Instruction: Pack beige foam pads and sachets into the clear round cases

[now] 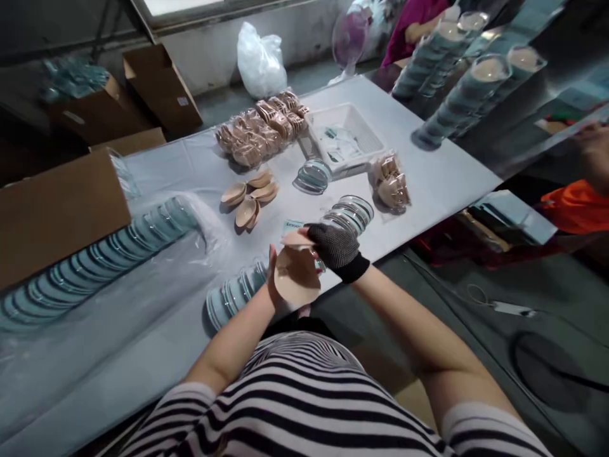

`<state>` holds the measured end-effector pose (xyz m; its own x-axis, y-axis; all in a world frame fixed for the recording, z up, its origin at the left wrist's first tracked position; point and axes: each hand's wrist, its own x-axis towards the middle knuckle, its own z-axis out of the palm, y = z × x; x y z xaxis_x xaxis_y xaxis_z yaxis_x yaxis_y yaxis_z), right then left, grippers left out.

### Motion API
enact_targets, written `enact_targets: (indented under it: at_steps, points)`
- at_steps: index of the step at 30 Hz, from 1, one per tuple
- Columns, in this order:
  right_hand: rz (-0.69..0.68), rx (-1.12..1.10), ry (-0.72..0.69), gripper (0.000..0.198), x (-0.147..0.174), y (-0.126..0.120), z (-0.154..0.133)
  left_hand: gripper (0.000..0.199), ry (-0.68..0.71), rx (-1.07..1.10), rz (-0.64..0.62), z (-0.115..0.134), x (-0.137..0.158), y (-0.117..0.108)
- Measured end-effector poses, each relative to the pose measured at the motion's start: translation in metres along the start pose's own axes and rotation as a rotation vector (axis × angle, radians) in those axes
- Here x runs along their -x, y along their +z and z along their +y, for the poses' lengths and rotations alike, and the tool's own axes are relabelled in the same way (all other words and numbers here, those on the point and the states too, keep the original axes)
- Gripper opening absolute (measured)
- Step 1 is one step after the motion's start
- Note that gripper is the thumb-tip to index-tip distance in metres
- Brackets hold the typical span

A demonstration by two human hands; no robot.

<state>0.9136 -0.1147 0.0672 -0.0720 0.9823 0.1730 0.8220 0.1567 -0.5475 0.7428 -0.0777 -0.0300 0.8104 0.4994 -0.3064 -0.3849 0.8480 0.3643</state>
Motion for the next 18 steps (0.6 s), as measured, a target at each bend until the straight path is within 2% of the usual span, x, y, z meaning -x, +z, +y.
enact_targets:
  at_steps: [2,5,6,8,10,12,14,16,18]
  points:
    - [-0.137,0.022,-0.09,0.041,0.019,0.02,-0.009,0.07,0.067,0.08,0.146,0.002,0.0,0.003]
    - [-0.27,-0.015,-0.166,0.086,0.038,0.039,-0.016,0.052,0.011,0.059,0.365,0.023,-0.009,0.007]
    - [-0.269,-0.027,-0.124,0.095,0.038,0.042,-0.014,0.049,-0.026,0.029,0.416,0.03,-0.013,0.009]
    - [-0.212,-0.032,0.051,0.09,0.034,0.045,-0.007,0.051,-0.066,-0.068,0.454,0.038,-0.021,0.008]
    - [-0.132,-0.058,0.248,0.073,0.031,0.046,0.005,0.062,-0.044,-0.293,0.418,0.038,-0.025,-0.001]
    - [-0.057,-0.152,0.408,0.061,0.041,0.053,0.016,0.068,0.064,-0.785,0.337,0.033,-0.023,-0.018]
    - [0.022,-0.259,0.537,0.054,0.069,0.07,0.021,0.057,0.19,-1.263,0.216,0.028,-0.014,-0.04]
    - [0.109,-0.303,0.643,0.052,0.111,0.098,0.017,0.035,0.241,-1.58,0.06,0.026,-0.005,-0.06]
    - [0.183,-0.279,0.72,0.053,0.153,0.132,0.007,0.023,0.252,-1.847,-0.108,0.027,0.001,-0.074]
